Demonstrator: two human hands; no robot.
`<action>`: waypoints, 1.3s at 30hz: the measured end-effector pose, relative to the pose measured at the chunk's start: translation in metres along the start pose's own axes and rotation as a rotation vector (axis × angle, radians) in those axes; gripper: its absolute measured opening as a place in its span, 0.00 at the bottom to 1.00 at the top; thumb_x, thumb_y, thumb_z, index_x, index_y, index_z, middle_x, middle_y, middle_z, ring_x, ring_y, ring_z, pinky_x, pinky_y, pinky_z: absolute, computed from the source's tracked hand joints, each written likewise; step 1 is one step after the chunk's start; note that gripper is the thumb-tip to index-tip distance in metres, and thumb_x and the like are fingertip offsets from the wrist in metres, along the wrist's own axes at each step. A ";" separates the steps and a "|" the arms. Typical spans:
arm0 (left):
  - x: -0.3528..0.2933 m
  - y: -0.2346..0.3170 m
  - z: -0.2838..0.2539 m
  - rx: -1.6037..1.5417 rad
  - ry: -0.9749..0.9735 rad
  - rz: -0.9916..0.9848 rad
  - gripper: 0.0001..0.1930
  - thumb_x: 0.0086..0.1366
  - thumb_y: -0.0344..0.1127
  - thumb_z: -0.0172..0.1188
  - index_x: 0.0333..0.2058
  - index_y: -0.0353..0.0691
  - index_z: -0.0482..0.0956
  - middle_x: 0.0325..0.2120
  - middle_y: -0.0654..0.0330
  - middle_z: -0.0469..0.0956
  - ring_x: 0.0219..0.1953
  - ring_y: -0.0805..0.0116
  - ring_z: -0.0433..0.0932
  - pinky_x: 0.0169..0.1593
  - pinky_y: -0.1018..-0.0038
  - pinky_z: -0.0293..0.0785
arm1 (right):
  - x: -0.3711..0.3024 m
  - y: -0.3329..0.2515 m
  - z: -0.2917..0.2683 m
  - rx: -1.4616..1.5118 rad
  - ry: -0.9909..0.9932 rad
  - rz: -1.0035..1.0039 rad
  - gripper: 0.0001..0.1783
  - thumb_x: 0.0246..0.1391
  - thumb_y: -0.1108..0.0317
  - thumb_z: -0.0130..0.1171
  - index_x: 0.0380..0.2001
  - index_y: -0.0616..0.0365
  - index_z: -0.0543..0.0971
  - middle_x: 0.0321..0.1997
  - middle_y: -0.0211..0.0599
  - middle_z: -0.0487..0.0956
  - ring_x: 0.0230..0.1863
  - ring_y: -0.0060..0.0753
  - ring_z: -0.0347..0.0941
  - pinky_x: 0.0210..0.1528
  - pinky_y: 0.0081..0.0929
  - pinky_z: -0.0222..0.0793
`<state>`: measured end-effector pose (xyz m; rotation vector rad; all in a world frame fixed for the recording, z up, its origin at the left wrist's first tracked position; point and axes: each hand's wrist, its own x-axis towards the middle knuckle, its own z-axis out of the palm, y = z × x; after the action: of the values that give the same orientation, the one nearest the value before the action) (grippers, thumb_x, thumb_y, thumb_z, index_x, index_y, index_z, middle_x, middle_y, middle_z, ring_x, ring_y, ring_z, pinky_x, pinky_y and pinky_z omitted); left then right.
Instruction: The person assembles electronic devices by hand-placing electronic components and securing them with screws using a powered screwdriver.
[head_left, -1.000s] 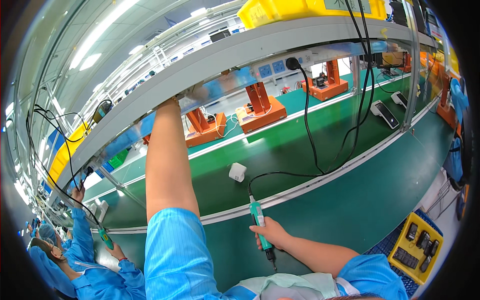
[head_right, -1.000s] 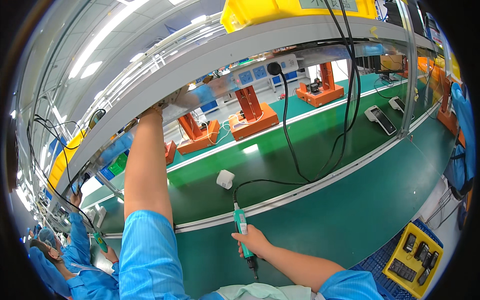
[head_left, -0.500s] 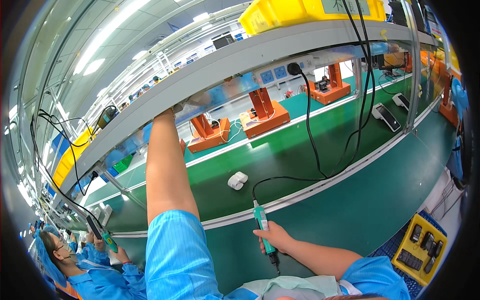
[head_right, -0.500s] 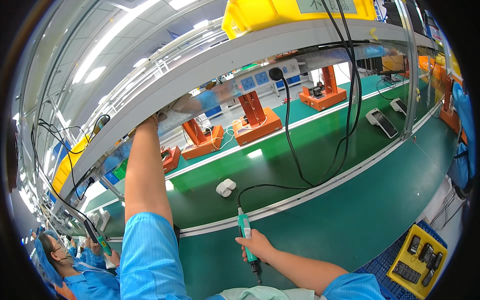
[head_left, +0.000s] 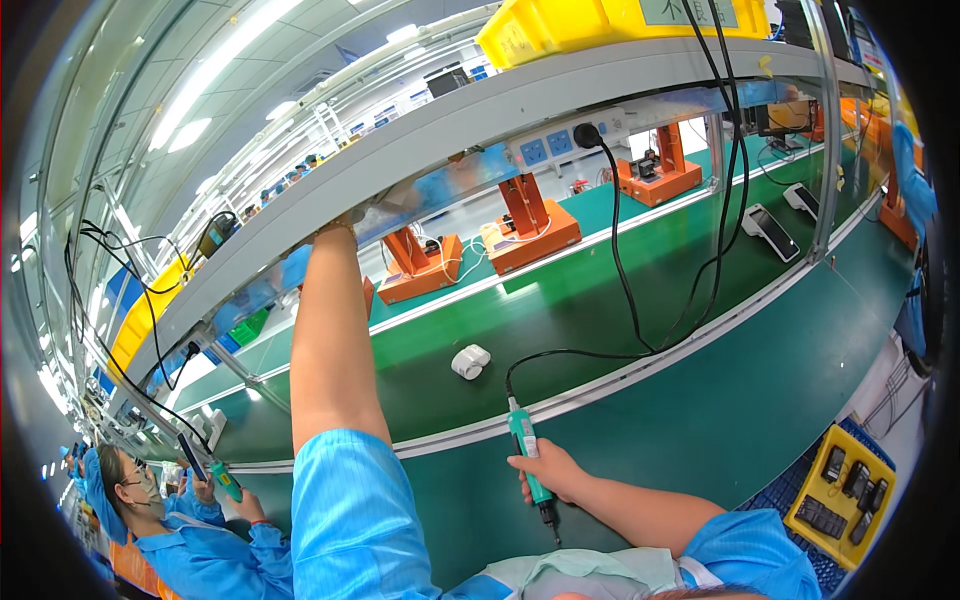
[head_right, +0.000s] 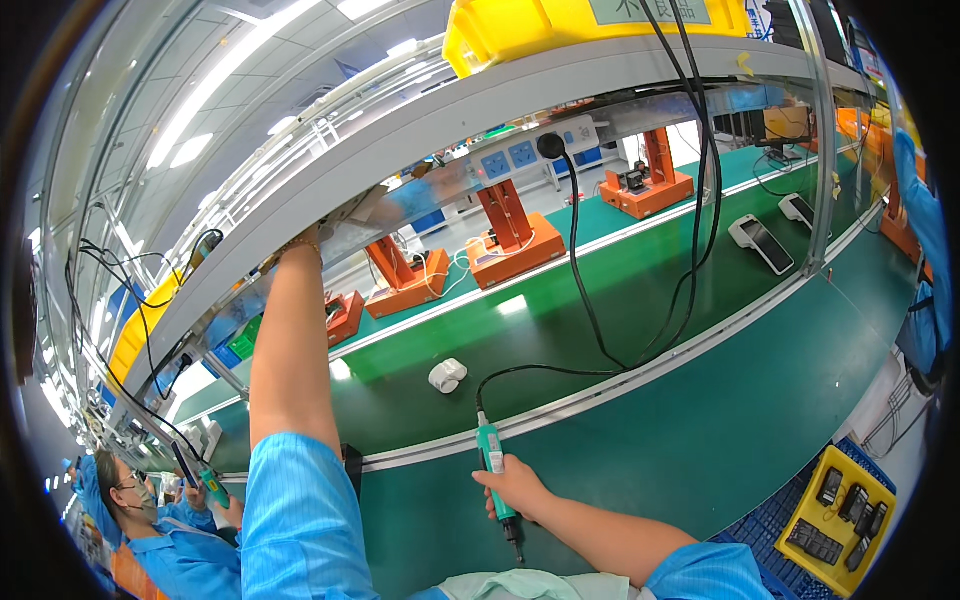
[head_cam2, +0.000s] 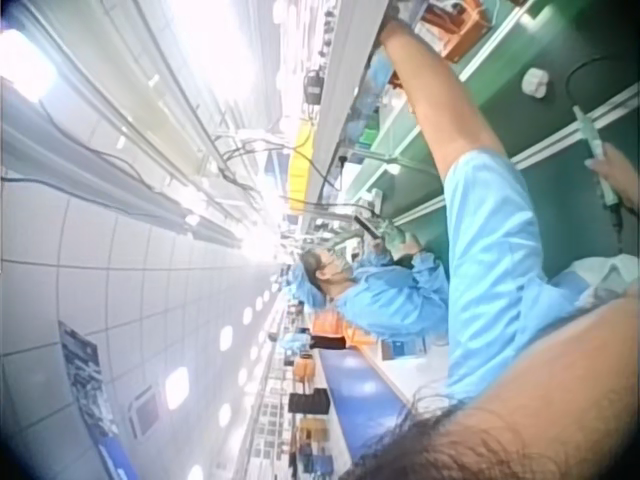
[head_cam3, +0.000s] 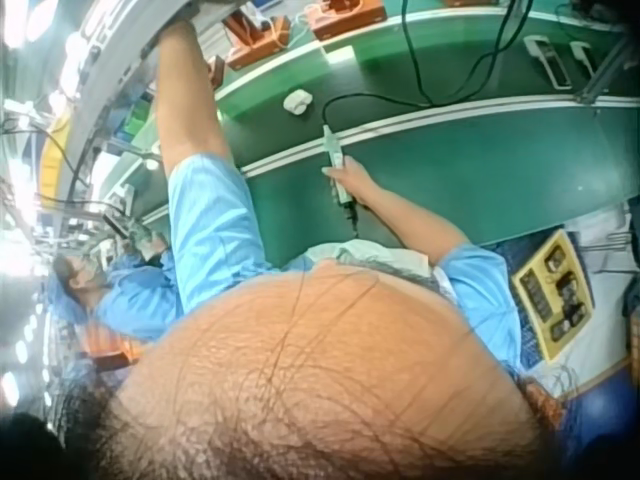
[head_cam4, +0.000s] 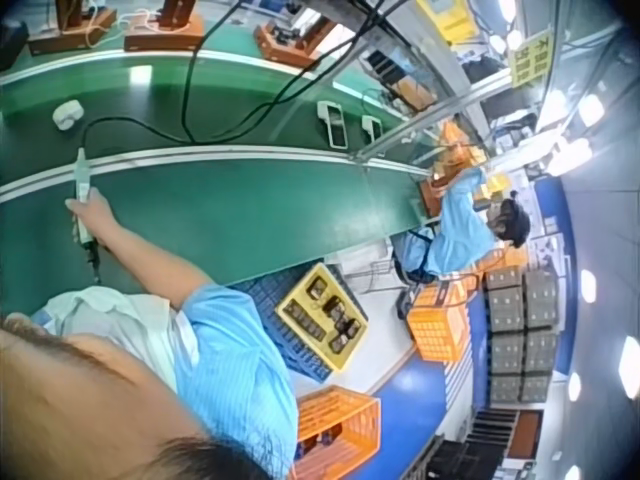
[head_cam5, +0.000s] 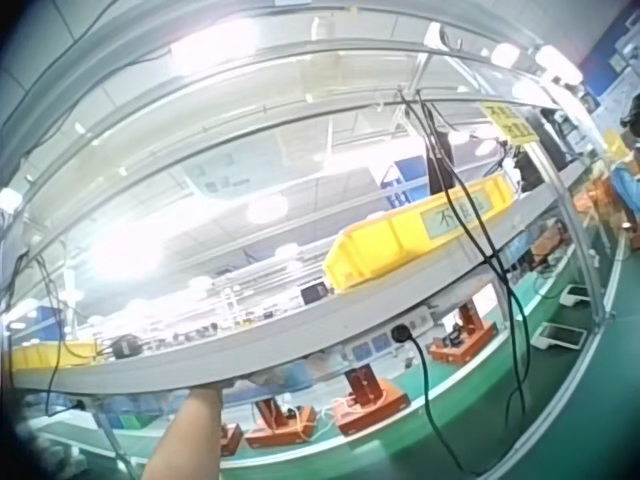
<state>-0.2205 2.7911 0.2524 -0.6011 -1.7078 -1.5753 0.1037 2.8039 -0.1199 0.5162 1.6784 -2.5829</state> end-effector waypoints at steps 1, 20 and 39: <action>-0.001 -0.001 -0.003 0.017 0.000 0.013 0.21 0.62 0.37 0.59 0.50 0.32 0.69 0.54 0.48 0.68 0.54 0.49 0.67 0.55 0.59 0.62 | 0.000 0.001 0.001 0.004 -0.006 -0.003 0.19 0.56 0.63 0.60 0.38 0.64 0.64 0.28 0.39 0.72 0.20 0.30 0.73 0.19 0.32 0.74; -0.187 -0.155 -0.074 0.463 -0.879 0.197 0.33 0.53 0.46 0.65 0.55 0.37 0.67 0.54 0.38 0.64 0.64 0.42 0.55 0.63 0.56 0.56 | 0.003 -0.003 0.000 -0.029 0.019 -0.014 0.19 0.56 0.62 0.60 0.38 0.64 0.64 0.28 0.39 0.73 0.20 0.31 0.74 0.19 0.33 0.74; -0.114 -0.127 -0.176 -0.345 -0.310 -0.089 0.23 0.64 0.36 0.61 0.55 0.32 0.70 0.40 0.60 0.78 0.40 0.72 0.76 0.43 0.77 0.73 | 0.002 -0.002 0.004 0.000 -0.003 0.062 0.19 0.56 0.64 0.60 0.39 0.61 0.62 0.30 0.40 0.71 0.23 0.35 0.74 0.23 0.37 0.76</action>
<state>-0.2098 2.6159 0.0817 -0.9971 -1.7093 -1.9408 0.1006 2.8017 -0.1170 0.5547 1.6343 -2.5389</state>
